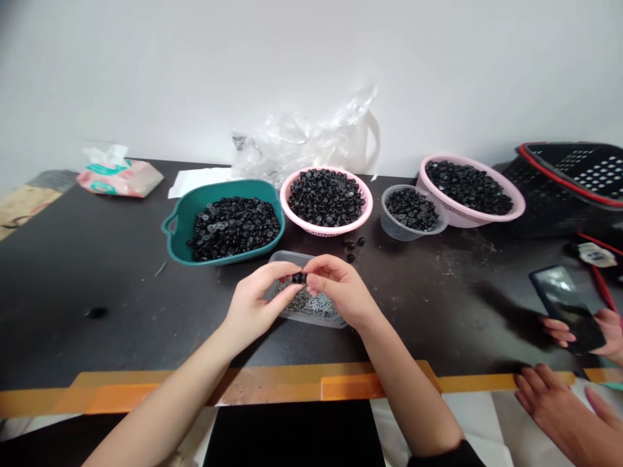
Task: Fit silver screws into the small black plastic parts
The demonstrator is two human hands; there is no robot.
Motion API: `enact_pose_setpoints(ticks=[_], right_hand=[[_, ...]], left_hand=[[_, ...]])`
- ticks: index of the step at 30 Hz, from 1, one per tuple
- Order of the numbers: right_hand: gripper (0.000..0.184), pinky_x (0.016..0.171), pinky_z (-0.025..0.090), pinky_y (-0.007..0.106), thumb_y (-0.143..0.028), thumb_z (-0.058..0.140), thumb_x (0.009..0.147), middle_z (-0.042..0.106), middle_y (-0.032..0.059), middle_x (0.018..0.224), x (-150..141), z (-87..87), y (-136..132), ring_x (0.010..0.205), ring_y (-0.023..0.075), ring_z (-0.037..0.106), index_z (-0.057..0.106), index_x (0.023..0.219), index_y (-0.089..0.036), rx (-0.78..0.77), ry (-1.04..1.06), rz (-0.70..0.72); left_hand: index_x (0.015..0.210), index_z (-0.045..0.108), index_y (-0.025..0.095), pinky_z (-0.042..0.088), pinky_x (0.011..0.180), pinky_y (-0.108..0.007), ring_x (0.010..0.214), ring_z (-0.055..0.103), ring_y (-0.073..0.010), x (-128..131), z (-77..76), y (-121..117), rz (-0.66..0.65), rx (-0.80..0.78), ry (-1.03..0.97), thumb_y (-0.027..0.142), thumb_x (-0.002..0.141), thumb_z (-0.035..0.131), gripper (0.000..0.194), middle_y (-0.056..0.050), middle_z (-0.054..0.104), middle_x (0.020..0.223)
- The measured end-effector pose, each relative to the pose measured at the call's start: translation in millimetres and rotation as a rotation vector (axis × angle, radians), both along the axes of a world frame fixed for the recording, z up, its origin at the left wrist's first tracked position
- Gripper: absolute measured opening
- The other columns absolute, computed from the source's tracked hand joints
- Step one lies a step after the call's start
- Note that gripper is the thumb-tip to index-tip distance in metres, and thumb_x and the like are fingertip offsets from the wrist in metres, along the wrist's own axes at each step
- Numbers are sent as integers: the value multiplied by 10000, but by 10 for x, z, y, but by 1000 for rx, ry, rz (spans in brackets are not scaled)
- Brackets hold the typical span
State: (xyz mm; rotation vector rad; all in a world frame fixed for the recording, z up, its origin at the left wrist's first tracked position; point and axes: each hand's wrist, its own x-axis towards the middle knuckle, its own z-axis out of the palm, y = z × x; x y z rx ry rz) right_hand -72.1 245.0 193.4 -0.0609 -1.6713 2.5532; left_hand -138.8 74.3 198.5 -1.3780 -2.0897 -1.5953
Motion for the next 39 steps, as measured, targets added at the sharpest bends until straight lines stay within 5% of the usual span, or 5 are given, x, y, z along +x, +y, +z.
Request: enact_pose_setpoints(ticks=[8, 19, 23, 39], right_hand=[[94, 609, 496, 254, -248, 784, 807, 647, -5, 705, 30, -10, -20, 607, 110, 591, 760, 898, -258, 95, 94, -64], [123, 646, 526, 253, -221, 775, 812, 653, 2, 770, 84, 8, -112, 665, 113, 596, 745, 922, -265, 166, 153, -165], [99, 652, 536, 277, -244, 774, 812, 662, 7, 775, 97, 2, -127, 661, 126, 604, 728, 899, -255, 146, 151, -175], [137, 683, 543, 257, -195, 711, 878, 674, 3, 826, 152, 2, -126, 698, 111, 624, 726, 980, -284, 174, 201, -129]], left_hand=[[1056, 691, 178, 515, 678, -208, 753, 649, -119, 43, -51, 4, 6, 3, -325, 220, 879, 702, 182, -22, 701, 853], [1135, 674, 139, 582, 767, -205, 792, 714, -116, 84, -16, 56, -286, 204, -828, 191, 892, 688, 249, -43, 737, 844], [1129, 675, 119, 610, 768, -267, 785, 724, -152, 89, -17, 62, -287, 205, -867, 225, 892, 694, 260, -73, 746, 860], [1129, 669, 160, 587, 759, -218, 823, 717, -126, 118, 0, 39, -287, 230, -748, 158, 889, 685, 241, -54, 741, 930]])
